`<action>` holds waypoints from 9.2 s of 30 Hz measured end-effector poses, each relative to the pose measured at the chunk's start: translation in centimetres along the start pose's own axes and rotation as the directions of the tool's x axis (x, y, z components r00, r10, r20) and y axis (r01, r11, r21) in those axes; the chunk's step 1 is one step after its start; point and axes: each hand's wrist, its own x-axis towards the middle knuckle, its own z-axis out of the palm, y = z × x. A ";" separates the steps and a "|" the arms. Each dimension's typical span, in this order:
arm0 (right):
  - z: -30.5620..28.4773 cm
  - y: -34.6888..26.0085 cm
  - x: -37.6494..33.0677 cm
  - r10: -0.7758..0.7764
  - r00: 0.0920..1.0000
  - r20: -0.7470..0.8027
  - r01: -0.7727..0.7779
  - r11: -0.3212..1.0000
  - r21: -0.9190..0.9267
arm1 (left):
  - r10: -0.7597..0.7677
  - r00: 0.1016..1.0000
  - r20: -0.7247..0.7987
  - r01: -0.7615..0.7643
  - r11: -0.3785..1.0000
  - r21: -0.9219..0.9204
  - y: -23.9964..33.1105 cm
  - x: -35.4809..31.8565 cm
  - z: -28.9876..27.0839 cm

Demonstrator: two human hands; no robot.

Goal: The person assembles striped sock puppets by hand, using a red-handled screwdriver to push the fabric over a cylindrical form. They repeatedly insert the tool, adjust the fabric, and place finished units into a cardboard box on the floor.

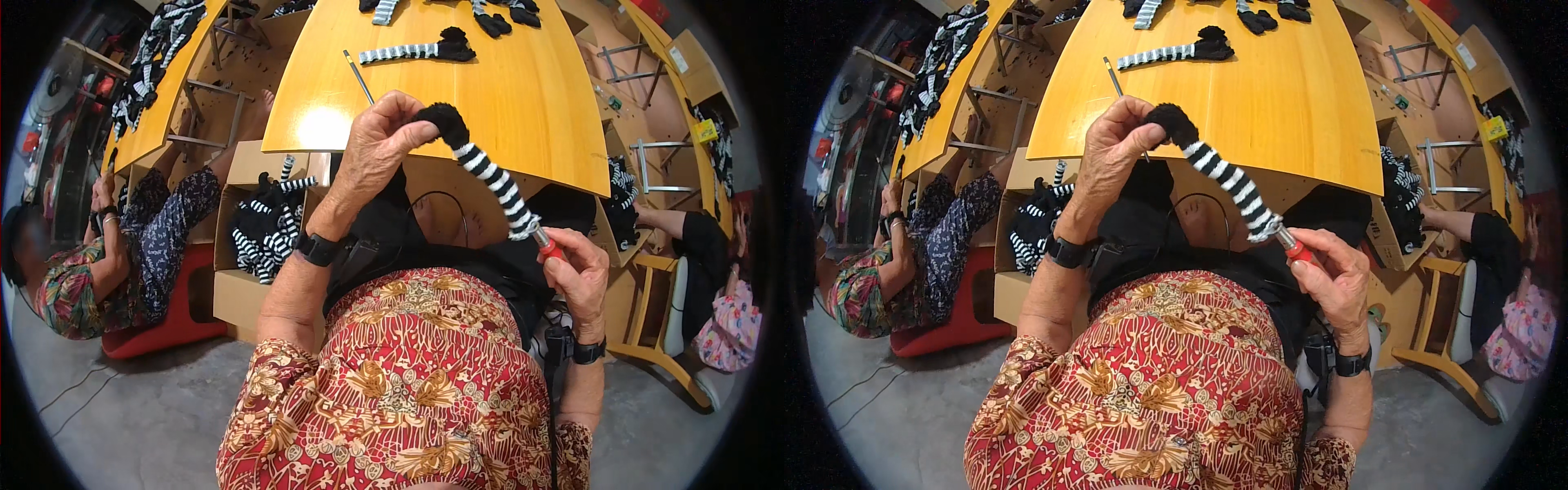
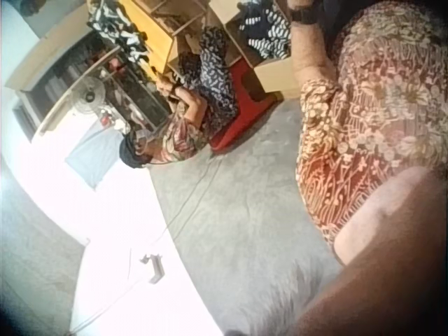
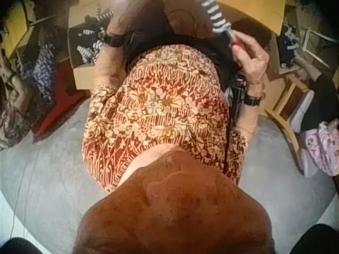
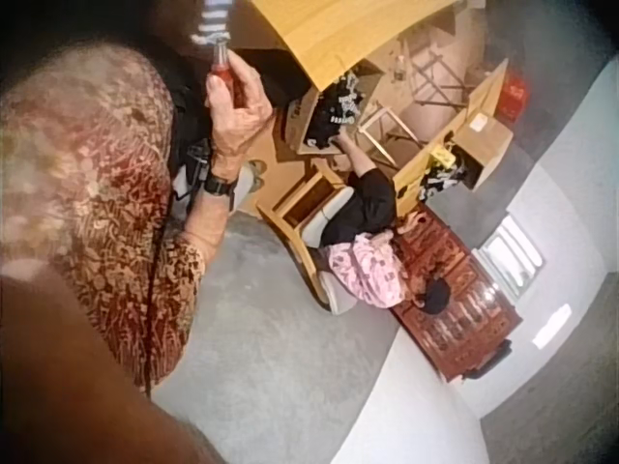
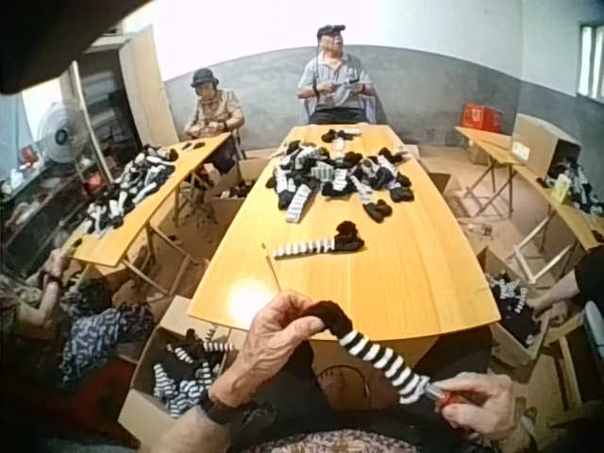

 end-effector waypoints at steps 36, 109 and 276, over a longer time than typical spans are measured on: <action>2.7 0.6 1.5 -0.090 0.993 -0.071 0.099 0.985 0.140 | -0.193 0.967 0.164 0.219 0.962 -0.164 1.0 -0.1 2.2; 7.5 0.4 3.2 -0.100 0.984 -0.145 0.061 0.966 -0.251 | -0.250 0.952 -0.176 0.148 0.881 -0.449 -3.2 0.7 5.7; 9.9 4.2 13.2 0.084 0.967 -0.242 0.051 0.862 0.504 | -0.204 0.963 -0.175 0.196 0.979 -0.061 -3.4 -3.0 3.7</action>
